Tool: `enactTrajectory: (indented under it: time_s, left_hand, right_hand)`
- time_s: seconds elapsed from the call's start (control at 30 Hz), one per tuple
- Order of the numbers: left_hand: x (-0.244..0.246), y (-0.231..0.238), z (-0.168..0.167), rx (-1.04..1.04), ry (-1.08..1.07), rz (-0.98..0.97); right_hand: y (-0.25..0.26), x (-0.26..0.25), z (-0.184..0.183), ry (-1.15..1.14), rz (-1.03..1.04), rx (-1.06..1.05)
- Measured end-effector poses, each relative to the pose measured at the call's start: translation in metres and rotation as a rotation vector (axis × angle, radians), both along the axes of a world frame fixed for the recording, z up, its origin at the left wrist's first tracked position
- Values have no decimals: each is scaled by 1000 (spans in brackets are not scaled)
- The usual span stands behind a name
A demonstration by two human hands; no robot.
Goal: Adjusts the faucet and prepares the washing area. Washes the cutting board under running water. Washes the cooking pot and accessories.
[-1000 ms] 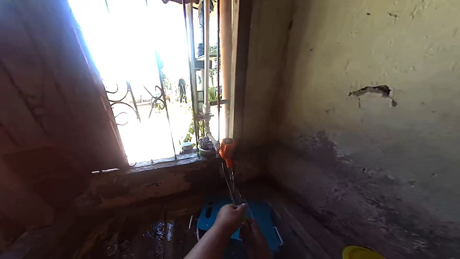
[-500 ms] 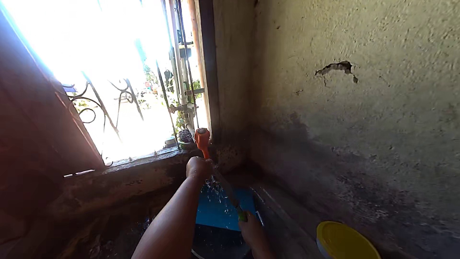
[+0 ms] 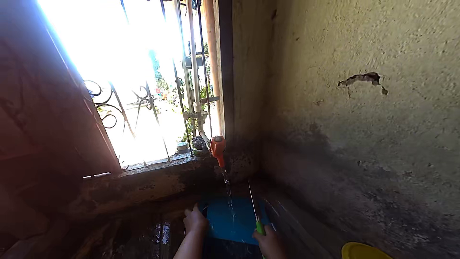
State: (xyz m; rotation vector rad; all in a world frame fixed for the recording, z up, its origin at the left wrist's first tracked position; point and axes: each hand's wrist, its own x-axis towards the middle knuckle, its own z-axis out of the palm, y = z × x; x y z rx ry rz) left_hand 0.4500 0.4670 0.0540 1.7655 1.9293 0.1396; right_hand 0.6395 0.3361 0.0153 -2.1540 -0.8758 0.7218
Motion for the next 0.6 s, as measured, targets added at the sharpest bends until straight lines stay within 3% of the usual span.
enactTrajectory:
  time_s: [0.17,0.33,0.47,0.6]
  left_hand:
    - [-25,4,6,-151,-1,-39]
    - [-50,-7,20,-199,-526,107]
    - [-44,-19,76,-126,-813,61]
    - [-29,-22,132,-54,-844,-61]
  right_hand:
    - [-3,8,-6,-30,-71,43]
    - [-11,15,-1,248,-236,195]
    - [-17,9,11,491,-413,397]
    - [-15,8,13,850,-521,647]
